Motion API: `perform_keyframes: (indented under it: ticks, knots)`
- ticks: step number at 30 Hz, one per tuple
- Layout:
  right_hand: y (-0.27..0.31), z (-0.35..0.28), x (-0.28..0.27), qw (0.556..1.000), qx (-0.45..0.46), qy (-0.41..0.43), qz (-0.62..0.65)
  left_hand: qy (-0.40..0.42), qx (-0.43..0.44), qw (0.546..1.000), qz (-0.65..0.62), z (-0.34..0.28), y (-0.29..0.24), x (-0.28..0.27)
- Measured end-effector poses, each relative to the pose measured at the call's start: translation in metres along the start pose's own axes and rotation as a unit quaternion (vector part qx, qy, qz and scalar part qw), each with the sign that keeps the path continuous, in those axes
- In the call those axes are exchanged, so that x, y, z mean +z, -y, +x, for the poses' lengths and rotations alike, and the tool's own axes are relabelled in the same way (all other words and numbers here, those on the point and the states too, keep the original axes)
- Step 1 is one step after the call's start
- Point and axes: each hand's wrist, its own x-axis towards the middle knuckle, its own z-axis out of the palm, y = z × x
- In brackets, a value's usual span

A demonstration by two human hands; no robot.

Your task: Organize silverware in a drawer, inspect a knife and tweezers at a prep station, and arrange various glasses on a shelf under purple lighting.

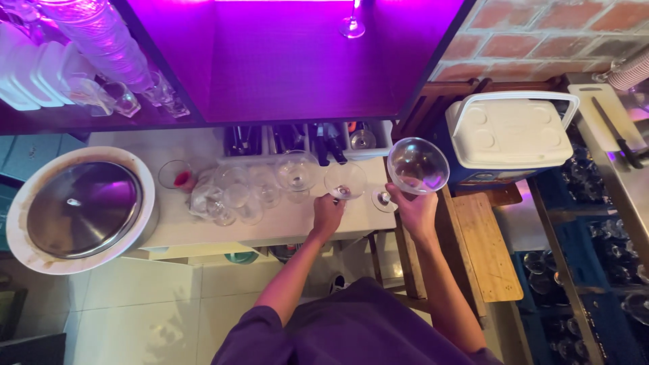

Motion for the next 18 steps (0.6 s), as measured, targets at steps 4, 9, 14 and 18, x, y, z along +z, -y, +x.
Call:
perform_keyframes:
  ticks: [4, 9, 14, 18]
  knots:
    - [0.013, 0.006, -0.005, 0.999, -0.028, -0.010, -0.022, -0.037, 0.049, 0.998, 0.008, 0.006, 0.025, 0.015]
    - [0.043, 0.009, -0.007, 0.996, -0.071, -0.008, -0.043, -0.028, -0.013, 0.999, 0.036, 0.013, 0.012, 0.015]
    - [0.078, 0.023, 0.000, 0.990, -0.135, 0.001, -0.025, -0.056, 0.036, 0.997, 0.028, 0.017, 0.028, 0.021]
    - [0.116, 0.047, 0.016, 0.982, -0.189, 0.001, 0.016, -0.018, -0.031, 0.999, -0.011, 0.007, 0.017, 0.010]
